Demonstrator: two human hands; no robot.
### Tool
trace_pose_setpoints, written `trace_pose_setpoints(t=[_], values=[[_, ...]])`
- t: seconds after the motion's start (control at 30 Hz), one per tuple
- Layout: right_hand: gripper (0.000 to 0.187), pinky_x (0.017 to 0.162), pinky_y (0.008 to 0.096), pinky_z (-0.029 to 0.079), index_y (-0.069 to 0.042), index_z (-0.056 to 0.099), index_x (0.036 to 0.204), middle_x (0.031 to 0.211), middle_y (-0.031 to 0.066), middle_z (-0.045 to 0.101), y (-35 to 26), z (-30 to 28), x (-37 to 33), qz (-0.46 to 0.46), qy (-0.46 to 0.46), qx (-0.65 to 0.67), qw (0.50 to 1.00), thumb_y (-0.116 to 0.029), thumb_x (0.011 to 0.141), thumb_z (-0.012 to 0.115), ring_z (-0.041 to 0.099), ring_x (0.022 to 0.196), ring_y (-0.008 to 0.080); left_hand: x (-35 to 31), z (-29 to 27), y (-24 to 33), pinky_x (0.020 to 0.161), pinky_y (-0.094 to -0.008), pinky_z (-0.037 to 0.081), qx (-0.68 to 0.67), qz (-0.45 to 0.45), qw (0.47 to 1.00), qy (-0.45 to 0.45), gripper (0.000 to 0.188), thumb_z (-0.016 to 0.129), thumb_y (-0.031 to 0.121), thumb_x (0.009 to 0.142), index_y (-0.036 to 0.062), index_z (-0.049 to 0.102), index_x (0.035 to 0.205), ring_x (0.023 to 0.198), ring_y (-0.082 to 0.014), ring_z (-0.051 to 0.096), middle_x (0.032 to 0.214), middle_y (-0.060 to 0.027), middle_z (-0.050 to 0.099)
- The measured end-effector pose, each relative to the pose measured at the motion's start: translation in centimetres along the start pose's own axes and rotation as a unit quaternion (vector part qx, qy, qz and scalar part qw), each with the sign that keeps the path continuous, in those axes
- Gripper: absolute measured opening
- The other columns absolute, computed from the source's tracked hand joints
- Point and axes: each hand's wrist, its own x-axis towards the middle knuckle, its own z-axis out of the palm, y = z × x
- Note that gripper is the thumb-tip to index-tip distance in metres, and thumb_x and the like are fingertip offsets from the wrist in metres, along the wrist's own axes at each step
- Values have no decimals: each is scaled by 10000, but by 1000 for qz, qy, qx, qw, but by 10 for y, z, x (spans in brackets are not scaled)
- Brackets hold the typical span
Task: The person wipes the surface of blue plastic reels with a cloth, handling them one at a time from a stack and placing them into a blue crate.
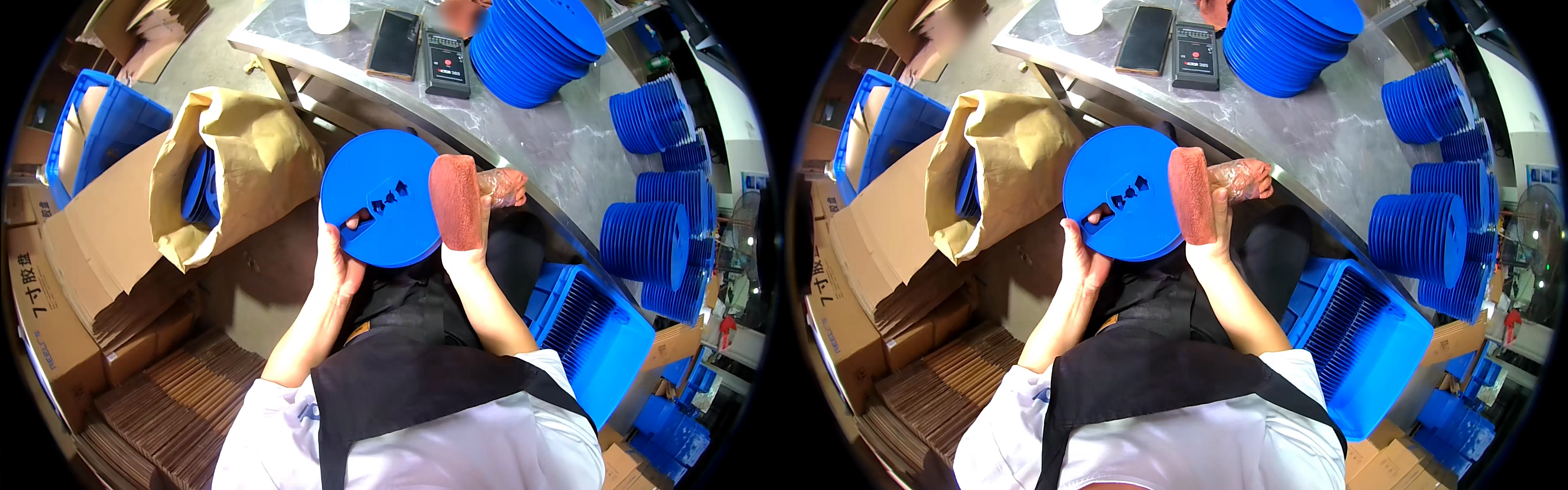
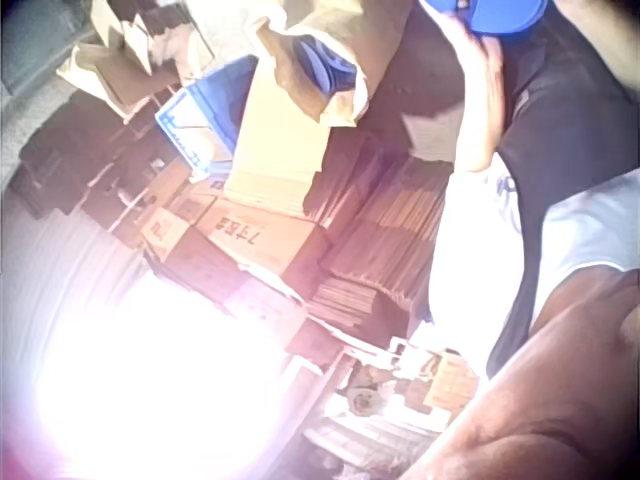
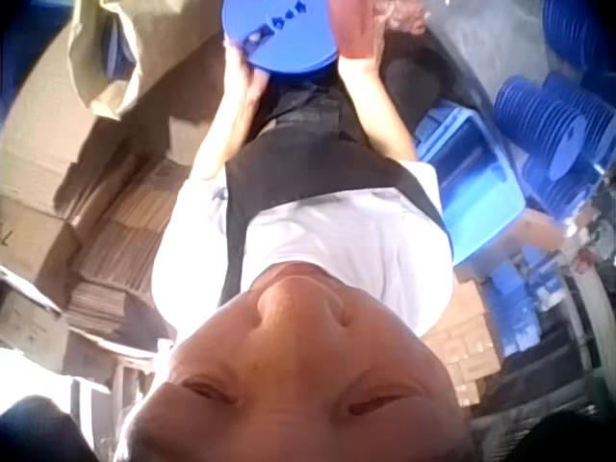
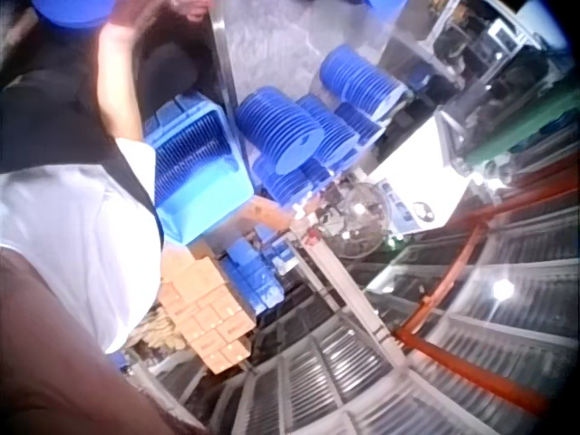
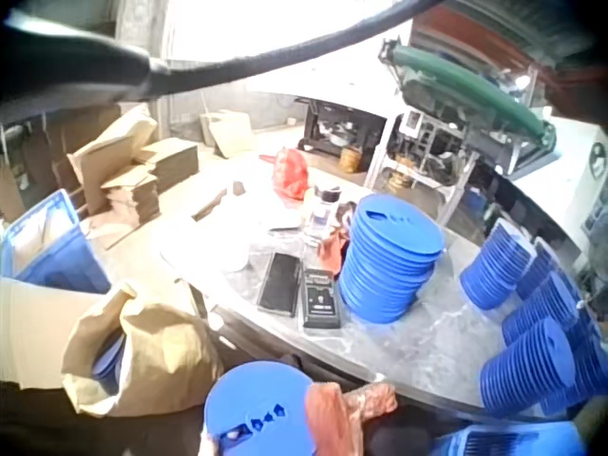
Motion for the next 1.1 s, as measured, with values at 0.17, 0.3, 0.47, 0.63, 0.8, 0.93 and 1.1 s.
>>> trace_pose_setpoints(t=[0.17,0.3,0.47,0.63,0.8,0.93,1.1], values=[[618,1140,398,303,-119,390,1438,1439,46,456,-5,0,2,-15,7,2,1000,-529,977,432,426,1337,217,1,23,17,1047,-434,399,27,-40,998,-50,1153,845,311,713,232,60,1553,1167,-217,485,1106,-32,553],[603,1108,383,352,-81,384,1437,1426,71,471,-10,5,5,-31,1,40,999,-476,987,459,470,1303,213,8,16,16,997,-418,449,91,-31,991,-97,1041,802,224,777,225,102,1548,978,-213,586,995,-64,590],[488,1035,349,417,47,474,1312,1341,164,535,-42,21,34,-137,5,-169,976,-158,905,646,547,1207,232,3,8,0,997,-362,446,46,37,998,26,678,658,119,905,192,315,1486,915,-173,560,924,-55,574],[361,921,395,494,-17,649,1014,1135,183,642,-58,3,52,-159,50,-639,751,-106,688,777,635,1021,351,-15,7,-9,999,-371,454,60,14,997,56,649,644,78,904,167,338,1470,930,-179,568,941,-53,585],[553,1017,415,425,-45,607,1127,1234,133,599,-22,56,-19,-299,-226,-662,649,-155,610,768,539,1211,310,-21,15,-9,1032,-405,441,36,-5,993,112,652,615,44,917,157,313,1483,1093,-217,558,1297,-107,503],[382,986,407,457,-62,633,1050,1209,96,626,-32,30,-11,-375,-191,-654,629,-133,687,729,568,1171,279,-24,16,-1,1045,-402,420,34,-3,997,73,634,633,100,915,132,333,1472,1107,-229,548,1288,-91,517],[466,930,429,471,-20,607,1089,1118,155,634,-41,34,52,-282,35,-654,701,-118,658,754,590,1057,355,-26,17,-3,986,-357,448,96,-4,994,47,596,651,123,906,137,387,1441,958,-181,563,1010,-59,593]])
